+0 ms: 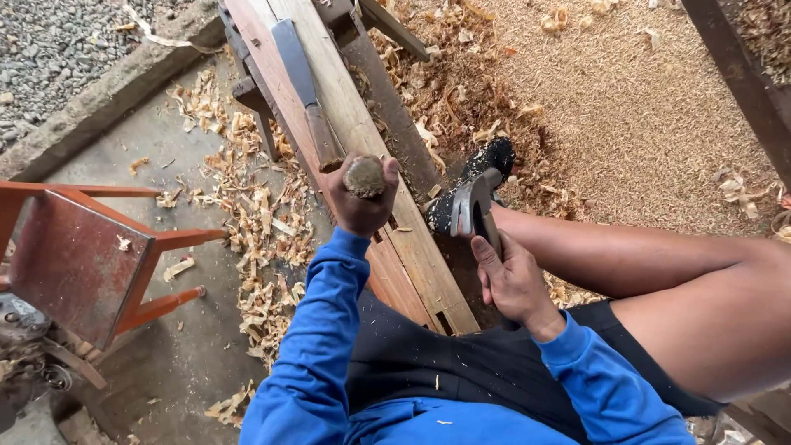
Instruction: Using a chisel and hammer to carve a hole into a wooden plank.
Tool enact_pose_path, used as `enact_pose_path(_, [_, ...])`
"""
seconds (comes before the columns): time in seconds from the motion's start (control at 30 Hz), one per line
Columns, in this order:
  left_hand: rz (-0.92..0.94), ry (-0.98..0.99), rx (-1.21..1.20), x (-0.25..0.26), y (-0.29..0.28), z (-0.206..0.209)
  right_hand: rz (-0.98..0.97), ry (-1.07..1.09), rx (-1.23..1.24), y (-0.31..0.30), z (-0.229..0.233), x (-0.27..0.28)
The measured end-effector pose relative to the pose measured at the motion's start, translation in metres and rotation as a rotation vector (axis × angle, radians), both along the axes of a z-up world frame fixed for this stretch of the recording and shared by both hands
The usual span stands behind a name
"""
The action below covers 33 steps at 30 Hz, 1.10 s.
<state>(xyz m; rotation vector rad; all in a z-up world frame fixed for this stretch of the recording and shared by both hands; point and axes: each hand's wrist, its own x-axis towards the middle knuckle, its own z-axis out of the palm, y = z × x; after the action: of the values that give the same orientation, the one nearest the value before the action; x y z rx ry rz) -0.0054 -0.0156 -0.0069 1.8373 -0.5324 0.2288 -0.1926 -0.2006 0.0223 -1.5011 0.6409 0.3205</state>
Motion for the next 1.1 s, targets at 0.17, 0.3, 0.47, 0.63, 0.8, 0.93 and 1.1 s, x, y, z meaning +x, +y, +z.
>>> enact_pose_path(0.17, [-0.070, 0.112, 0.012, 0.025, -0.001, -0.033, -0.044, -0.008, 0.044, -0.001, -0.010, 0.000])
enact_pose_path(0.3, [-0.066, 0.016, 0.079, 0.024, -0.002, -0.022, -0.032, -0.041, 0.048, -0.001, 0.000, 0.007])
enact_pose_path(0.47, [-0.034, 0.181, 0.069, 0.012, -0.003, -0.018, -0.035, -0.062, 0.056, 0.000, 0.002, -0.001])
enact_pose_path(0.63, [-0.037, -0.006, -0.030, -0.012, 0.006, -0.032, -0.030, -0.019, 0.040, 0.002, -0.001, -0.004])
enact_pose_path(0.8, [0.205, -0.009, 0.014, 0.053, 0.007, -0.073, -0.018, -0.009, 0.054, 0.003, -0.002, 0.005])
enact_pose_path(0.93, [0.177, 0.394, -0.061, 0.103, 0.008, -0.092, -0.026, -0.005, 0.056, 0.002, -0.004, 0.012])
enact_pose_path(1.1, [0.269, 0.510, -0.171, 0.110, -0.002, -0.077, -0.033, 0.000, 0.089, 0.000, -0.013, 0.011])
